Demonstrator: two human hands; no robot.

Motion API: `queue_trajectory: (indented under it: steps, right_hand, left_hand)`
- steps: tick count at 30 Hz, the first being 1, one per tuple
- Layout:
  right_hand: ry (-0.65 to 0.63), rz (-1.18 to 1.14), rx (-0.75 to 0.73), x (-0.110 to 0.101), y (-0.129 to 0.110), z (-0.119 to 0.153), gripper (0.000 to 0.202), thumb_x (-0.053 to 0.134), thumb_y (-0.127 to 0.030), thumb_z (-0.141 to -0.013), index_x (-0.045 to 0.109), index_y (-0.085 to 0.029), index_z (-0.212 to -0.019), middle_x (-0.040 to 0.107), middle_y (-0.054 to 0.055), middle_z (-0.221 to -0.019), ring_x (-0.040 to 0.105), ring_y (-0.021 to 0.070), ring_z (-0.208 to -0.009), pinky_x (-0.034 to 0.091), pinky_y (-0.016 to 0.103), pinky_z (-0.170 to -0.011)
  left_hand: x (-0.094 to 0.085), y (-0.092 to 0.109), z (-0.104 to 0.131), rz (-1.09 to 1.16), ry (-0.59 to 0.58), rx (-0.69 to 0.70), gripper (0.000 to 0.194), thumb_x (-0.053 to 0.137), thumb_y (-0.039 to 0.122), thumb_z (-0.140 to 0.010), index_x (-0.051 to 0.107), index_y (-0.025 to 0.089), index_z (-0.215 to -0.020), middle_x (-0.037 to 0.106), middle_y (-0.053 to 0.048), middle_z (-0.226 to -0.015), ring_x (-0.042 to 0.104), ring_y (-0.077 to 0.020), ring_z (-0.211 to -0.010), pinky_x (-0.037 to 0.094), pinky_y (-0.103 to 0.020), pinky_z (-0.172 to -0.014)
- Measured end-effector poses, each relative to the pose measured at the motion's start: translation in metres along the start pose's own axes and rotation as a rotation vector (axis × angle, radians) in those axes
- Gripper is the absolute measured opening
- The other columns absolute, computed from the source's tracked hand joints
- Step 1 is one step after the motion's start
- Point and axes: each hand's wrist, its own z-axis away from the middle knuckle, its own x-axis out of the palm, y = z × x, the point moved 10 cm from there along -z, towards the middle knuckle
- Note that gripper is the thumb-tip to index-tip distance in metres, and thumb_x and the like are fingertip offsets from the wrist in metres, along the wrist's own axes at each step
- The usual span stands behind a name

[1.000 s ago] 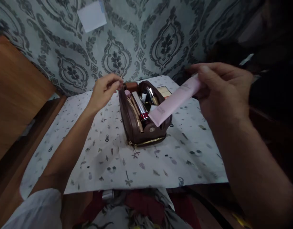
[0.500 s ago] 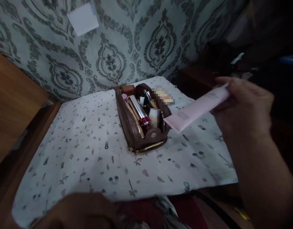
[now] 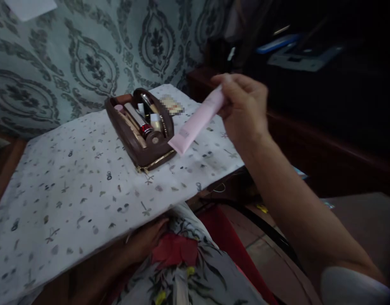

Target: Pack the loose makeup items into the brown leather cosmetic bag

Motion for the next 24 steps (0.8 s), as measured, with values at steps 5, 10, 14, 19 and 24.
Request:
queue_trajectory:
  steps: [5,10,14,19,24]
  right_hand:
    - [-0.105,0.164,0.005,0.017,-0.012,0.021,0.018,0.06,-0.044,-0.09,0.066,-0.027,-0.088,0.058,0.0,-0.072,0.053,0.0162,-0.07,0.046,0.03,-0.061]
    - [-0.174,0.206,-0.009,0.032,-0.008,0.028,0.042,0.054,-0.067,-0.085,0.065,-0.029,-0.098,0.061,0.001,-0.073,0.051,0.0183,-0.078,0.047,0.031,-0.063]
    - [-0.229,0.028,-0.018,0.039,-0.001,0.032,0.038,0.059,-0.059,-0.083,0.067,-0.022,-0.088,0.055,-0.001,-0.067,0.048,0.0142,-0.065,0.04,0.029,-0.056]
    - [-0.237,-0.039,0.025,0.04,0.006,0.031,0.033,0.068,-0.049,-0.073,0.068,-0.018,-0.083,0.051,-0.003,-0.063,0.043,0.0107,-0.055,0.032,0.025,-0.05]
    - [-0.272,-0.083,0.052,0.042,0.004,0.029,0.035,0.071,-0.047,-0.072,0.071,-0.016,-0.086,0.05,-0.004,-0.06,0.041,0.0097,-0.053,0.029,0.024,-0.048]
  left_hand:
    - [0.024,0.059,0.025,0.431,-0.568,0.515,0.036,0.043,0.026,-0.095,0.06,0.025,-0.127,0.058,-0.008,-0.137,0.054,-0.019,-0.127,0.041,-0.035,-0.111]
    - [-0.019,0.07,0.029,0.559,-0.639,0.532,0.035,0.04,0.031,-0.097,0.06,0.027,-0.125,0.06,-0.006,-0.134,0.053,-0.021,-0.127,0.04,-0.036,-0.111]
    - [-0.071,0.076,0.019,0.658,-0.561,0.541,0.03,0.042,0.034,-0.097,0.066,0.026,-0.114,0.069,-0.006,-0.119,0.063,-0.0197,-0.11,0.048,-0.03,-0.097]
    - [-0.155,0.053,-0.038,0.608,-0.151,0.488,0.03,0.041,0.038,-0.098,0.067,0.023,-0.103,0.071,-0.005,-0.098,0.065,-0.0179,-0.091,0.05,-0.027,-0.081]
    - [-0.225,0.053,-0.106,0.175,0.288,0.546,0.029,0.038,0.028,-0.097,0.063,0.021,-0.109,0.065,-0.008,-0.11,0.058,-0.0236,-0.105,0.046,-0.035,-0.09]
